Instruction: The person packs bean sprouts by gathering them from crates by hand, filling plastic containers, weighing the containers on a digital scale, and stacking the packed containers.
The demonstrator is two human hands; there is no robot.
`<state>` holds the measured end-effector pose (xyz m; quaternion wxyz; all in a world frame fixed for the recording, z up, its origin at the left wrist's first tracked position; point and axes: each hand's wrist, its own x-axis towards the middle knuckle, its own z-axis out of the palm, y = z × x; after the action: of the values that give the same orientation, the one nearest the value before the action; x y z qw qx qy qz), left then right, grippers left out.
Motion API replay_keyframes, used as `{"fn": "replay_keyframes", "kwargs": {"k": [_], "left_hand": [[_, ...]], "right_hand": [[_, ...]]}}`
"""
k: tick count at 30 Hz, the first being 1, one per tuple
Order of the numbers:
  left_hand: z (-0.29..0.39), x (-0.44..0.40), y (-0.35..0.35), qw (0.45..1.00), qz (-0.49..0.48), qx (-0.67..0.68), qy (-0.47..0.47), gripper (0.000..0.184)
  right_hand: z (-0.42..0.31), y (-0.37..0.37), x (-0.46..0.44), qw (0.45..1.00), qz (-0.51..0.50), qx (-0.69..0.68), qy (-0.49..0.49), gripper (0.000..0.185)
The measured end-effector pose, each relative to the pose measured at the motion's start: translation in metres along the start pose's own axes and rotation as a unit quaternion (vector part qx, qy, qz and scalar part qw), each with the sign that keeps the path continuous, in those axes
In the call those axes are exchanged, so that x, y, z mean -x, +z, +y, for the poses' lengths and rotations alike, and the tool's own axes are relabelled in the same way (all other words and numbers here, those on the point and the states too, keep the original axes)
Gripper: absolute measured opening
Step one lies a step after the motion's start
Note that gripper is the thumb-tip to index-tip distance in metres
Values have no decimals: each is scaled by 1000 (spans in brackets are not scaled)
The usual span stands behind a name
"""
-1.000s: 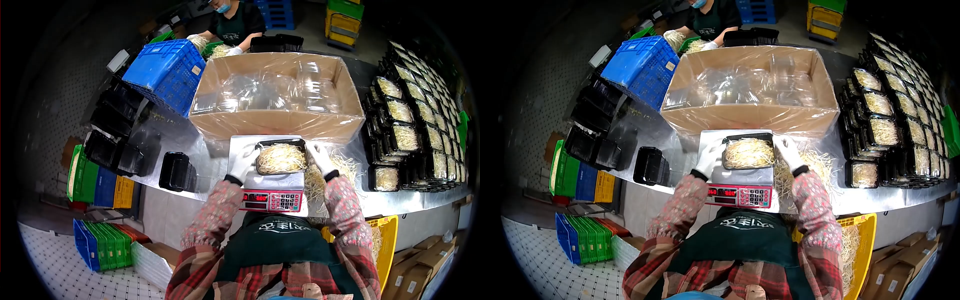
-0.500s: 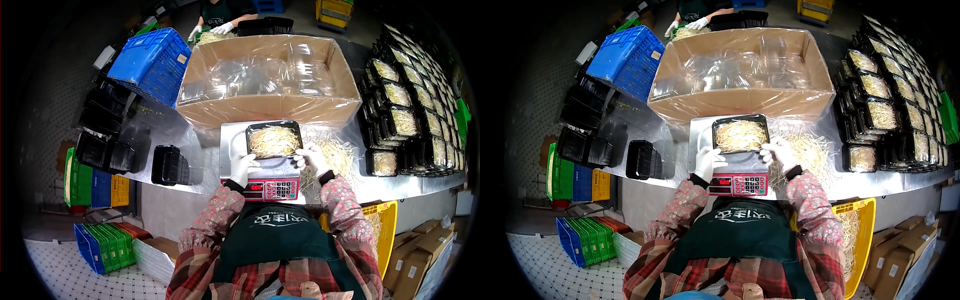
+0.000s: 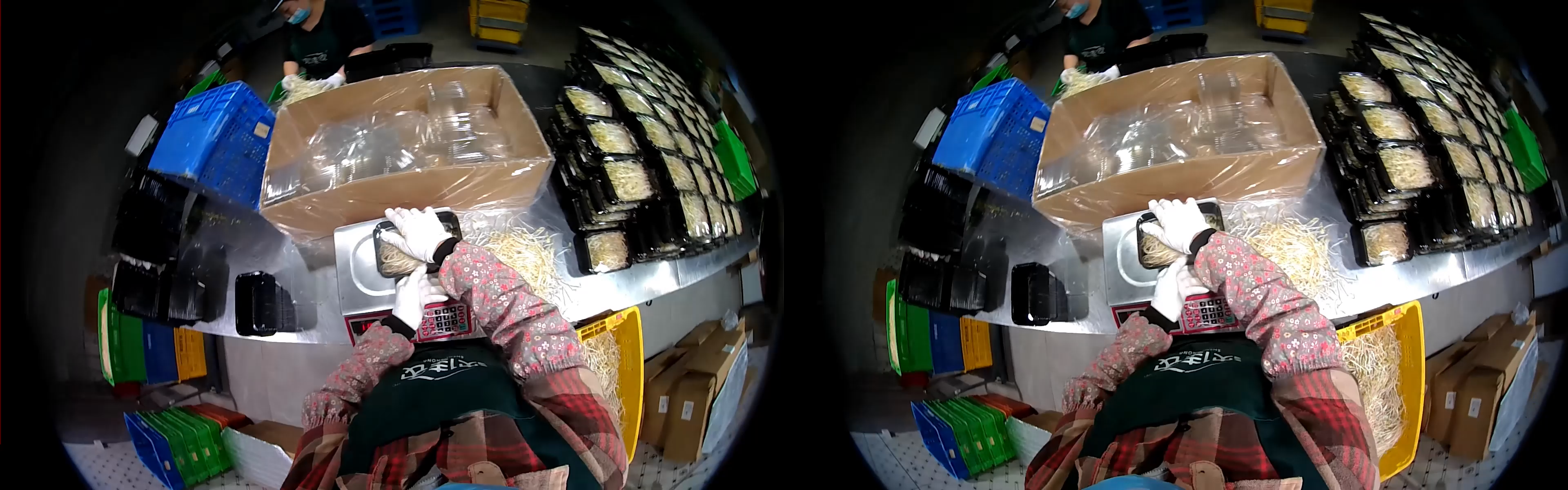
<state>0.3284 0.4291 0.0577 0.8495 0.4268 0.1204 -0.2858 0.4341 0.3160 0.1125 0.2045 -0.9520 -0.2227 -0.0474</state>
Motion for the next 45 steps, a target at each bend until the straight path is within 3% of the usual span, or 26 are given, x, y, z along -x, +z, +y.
{"fn": "replay_keyframes", "kwargs": {"k": [3, 5, 7, 9, 11, 12, 13, 15, 17, 19, 22, 24, 26, 27, 31, 33, 34, 35, 36, 37, 38, 39, 41, 42, 44, 45], "left_hand": [[-4, 6, -21, 998, 22, -49, 16, 32], [11, 19, -9, 982, 82, -171, -5, 31], [20, 24, -7, 976, 67, -205, 22, 32], [30, 19, -15, 976, 34, -211, 52, 29], [47, 12, -27, 956, 103, -238, 140, 26], [57, 10, -33, 936, 139, -264, 185, 25], [68, 10, -41, 903, 175, -312, 237, 24], [85, -6, -77, 770, 201, -473, 377, 29], [104, -2, -68, 644, 205, -607, 419, 38], [107, -25, -89, 553, 247, -706, 368, 56], [100, -64, -86, 502, 284, -780, 244, 67], [88, -79, -63, 484, 281, -810, 172, 69], [72, -83, -36, 468, 270, -823, 174, 69], [62, -89, -29, 458, 263, -830, 180, 69], [6, -79, 25, 481, 79, -828, 277, 66], [-14, -58, 61, 454, -43, -834, 310, 64], [-23, -53, 67, 489, -87, -812, 307, 62], [-31, -48, 72, 523, -132, -786, 303, 61], [-39, -43, 75, 577, -155, -747, 293, 59], [-41, -37, 80, 569, -180, -735, 322, 54], [-41, -32, 84, 632, -198, -685, 305, 51], [-39, -26, 85, 689, -214, -631, 286, 47], [-35, -20, 77, 713, -184, -597, 319, 38], [-29, -17, 73, 731, -148, -591, 308, 36], [-8, -5, 74, 782, -82, -553, 276, 31], [-5, -11, 59, 782, -71, -550, 284, 30]], "right_hand": [[42, -23, 23, 994, -12, -112, 9, 52], [72, -33, 62, 960, -94, -217, 147, 43], [79, -24, 108, 899, 2, -400, 180, 38], [84, -15, 154, 849, 75, -466, 239, 36], [86, -36, 203, 761, 184, -525, 334, 36], [98, -35, 228, 751, 278, -476, 364, 34], [115, -29, 253, 733, 365, -423, 389, 33], [162, -23, 293, 623, 567, -388, 375, 28], [210, -40, 332, 582, 601, -366, 408, 27], [236, -62, 338, 558, 661, -280, 417, 29], [279, -37, 354, 450, 712, -330, 425, 34], [268, -29, 354, 478, 706, -348, 391, 30], [241, -39, 347, 534, 692, -312, 372, 27], [238, -39, 350, 533, 692, -312, 374, 27], [247, -50, 361, 486, 730, -286, 386, 27], [259, -66, 356, 421, 774, -276, 383, 35], [267, -67, 354, 437, 753, -276, 406, 38], [272, -65, 350, 402, 762, -294, 414, 45], [284, -61, 352, 399, 762, -273, 430, 48], [301, -52, 354, 397, 761, -253, 446, 52], [309, -45, 356, 393, 770, -285, 415, 56], [290, -58, 352, 419, 711, -260, 501, 59], [301, -39, 369, 415, 712, -294, 484, 59], [290, -45, 371, 446, 701, -228, 507, 57], [288, -67, 367, 547, 700, -134, 440, 41], [282, -95, 357, 598, 686, -97, 403, 36]]}}
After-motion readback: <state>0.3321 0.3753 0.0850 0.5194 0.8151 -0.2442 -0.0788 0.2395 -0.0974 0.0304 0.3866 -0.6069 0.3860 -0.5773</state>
